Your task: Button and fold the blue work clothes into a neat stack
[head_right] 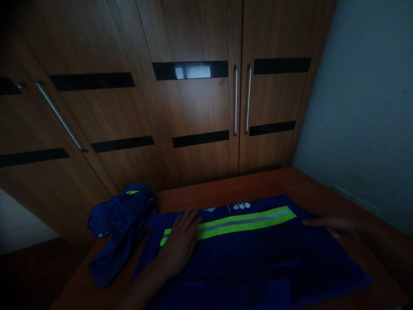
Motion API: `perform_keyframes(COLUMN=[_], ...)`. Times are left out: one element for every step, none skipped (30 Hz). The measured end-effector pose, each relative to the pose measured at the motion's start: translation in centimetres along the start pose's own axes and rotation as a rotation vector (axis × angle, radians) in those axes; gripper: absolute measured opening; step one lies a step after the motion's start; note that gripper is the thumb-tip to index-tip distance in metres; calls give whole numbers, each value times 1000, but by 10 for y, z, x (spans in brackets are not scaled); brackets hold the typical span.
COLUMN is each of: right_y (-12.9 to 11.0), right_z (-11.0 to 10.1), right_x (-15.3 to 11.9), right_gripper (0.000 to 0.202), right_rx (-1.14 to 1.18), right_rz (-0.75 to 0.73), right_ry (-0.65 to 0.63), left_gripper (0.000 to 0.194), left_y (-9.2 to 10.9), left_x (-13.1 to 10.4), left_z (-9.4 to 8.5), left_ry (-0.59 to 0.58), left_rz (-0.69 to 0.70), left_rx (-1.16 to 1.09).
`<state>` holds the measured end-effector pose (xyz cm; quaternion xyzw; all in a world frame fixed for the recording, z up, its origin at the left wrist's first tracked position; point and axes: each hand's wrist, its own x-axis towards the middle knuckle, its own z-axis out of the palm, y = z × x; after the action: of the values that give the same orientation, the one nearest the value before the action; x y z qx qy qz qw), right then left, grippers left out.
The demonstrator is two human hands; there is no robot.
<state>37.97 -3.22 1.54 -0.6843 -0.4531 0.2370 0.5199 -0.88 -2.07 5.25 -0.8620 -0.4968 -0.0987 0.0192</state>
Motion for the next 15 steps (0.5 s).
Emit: perform_keyframes(right_y=[-1, -3, -4, -6, -7, -6, -5, -2, 0, 2, 2, -1, -6, -15, -26], right_z=[-7, -15, -24, -33, -42, -49, -55, -60, -63, -66, -67, -67, -65, -62, -57], right_x=[2, 6, 13, 21, 29, 37, 44, 49, 53, 56, 57, 57, 55, 52, 48], right_gripper=[49, 42, 35, 28, 22, 18, 16, 16, 17, 18, 19, 20, 21, 24, 27], right_rx=[138, 263, 362, 444, 509, 553, 580, 598, 612, 627, 636, 626, 583, 494, 362], right_rz=[137, 276, 404, 535, 669, 796, 905, 981, 1004, 977, 905, 808, 693, 563, 412], right_ry=[-53, -136, -227, -320, -402, -462, -494, -501, -505, -529, -566, -600, -619, -612, -528], left_gripper=[42, 43, 44, 47, 51, 58, 65, 71, 75, 77, 78, 78, 77, 77, 77], left_y=[14, 26, 37, 47, 55, 61, 66, 70, 72, 74, 75, 75, 75, 75, 75], left_x=[5, 11, 18, 24, 30, 36, 42, 46, 50, 52, 54, 55, 55, 56, 56], left_z=[1, 3, 6, 10, 15, 21, 27, 33, 39, 44, 49, 51, 53, 53, 52], left_ry=[-10, -7, 0, 6, 10, 3, -16, -44, -75, -102, -118, -126, -128, -130, -135], left_rz=[52, 83, 107, 121, 130, 137, 139, 136, 131, 124, 116, 112, 114, 117, 118], left_rx=[-20, -38, -53, -68, -84, -104, -128, -153, -176, -194, -204, -207, -205, -201, -196])
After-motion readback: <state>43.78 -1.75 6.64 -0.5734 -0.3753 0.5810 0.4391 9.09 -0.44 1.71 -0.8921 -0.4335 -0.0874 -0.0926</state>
